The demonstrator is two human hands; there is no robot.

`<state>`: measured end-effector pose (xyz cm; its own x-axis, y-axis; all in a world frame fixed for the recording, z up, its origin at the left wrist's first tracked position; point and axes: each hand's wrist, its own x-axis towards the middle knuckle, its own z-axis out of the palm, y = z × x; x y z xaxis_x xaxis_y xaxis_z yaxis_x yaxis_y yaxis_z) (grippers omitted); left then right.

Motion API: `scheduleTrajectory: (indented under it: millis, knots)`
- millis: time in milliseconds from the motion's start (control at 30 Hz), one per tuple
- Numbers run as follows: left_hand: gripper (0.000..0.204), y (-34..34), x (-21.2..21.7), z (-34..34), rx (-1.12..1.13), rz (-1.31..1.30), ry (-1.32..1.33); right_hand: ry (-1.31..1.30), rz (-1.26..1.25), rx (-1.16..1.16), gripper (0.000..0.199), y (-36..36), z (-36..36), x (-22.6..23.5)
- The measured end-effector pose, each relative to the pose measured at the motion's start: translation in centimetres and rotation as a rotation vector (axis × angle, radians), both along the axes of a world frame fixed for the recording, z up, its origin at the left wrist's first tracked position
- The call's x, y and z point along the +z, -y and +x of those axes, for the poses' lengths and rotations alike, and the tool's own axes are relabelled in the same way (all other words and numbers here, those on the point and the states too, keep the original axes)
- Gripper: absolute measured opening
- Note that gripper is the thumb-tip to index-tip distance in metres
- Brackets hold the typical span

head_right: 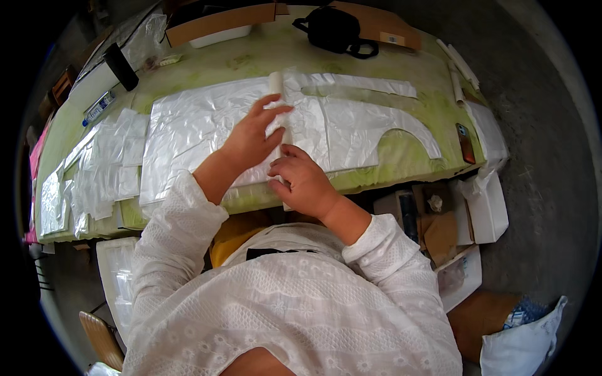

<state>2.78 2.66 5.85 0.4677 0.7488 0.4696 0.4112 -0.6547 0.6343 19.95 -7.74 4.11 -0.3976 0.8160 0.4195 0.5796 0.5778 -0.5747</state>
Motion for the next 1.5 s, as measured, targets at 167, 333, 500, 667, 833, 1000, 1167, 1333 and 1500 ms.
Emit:
scheduleTrajectory:
  millis: [167, 333, 500, 667, 833, 1000, 1167, 1333, 1500]
  knots:
    - [0.017, 0.3, -3.2, -0.7, -0.001, 0.154, -0.127, -0.136, 0.006, -0.086, 0.016, -0.2, -0.7, 0.0]
    - [0.026, 1.5, -1.3, -4.4, 0.015, 0.223, -0.037, 0.147, 0.245, -0.349, 0.034, -3.3, 1.6, -2.2]
    - [0.039, 3.6, -3.3, -7.1, 0.095, -0.035, -0.164, 0.432, -0.030, -0.438, 0.055, -9.2, 0.3, -2.5]
    - [0.040, 4.3, -3.4, -8.1, 0.128, -0.101, -0.055, 0.540, -0.383, -0.589, 0.075, -15.6, -0.9, -0.6]
    - [0.048, 4.0, -3.8, -8.0, 0.124, -0.159, 0.048, 0.258, -0.001, -0.325, 0.076, -15.2, -2.8, -2.5]
    - [0.039, 3.6, -5.8, -8.7, 0.233, 0.111, 0.438, -0.042, -0.001, 0.172, 0.043, -8.6, -7.8, -1.3]
    - [0.028, 2.6, -2.0, -9.8, -0.001, 0.178, 0.231, 0.147, 0.088, 0.238, 0.026, -6.6, -9.6, -1.4]
    - [0.037, 1.8, 0.3, -9.4, -0.199, -0.167, -0.170, -0.074, 0.021, 0.210, 0.019, -6.0, -10.8, -2.2]
    - [0.034, 3.3, -2.1, -12.8, -0.087, -0.057, -0.176, -0.043, 0.240, 0.260, 0.019, -1.9, -8.9, 0.1]
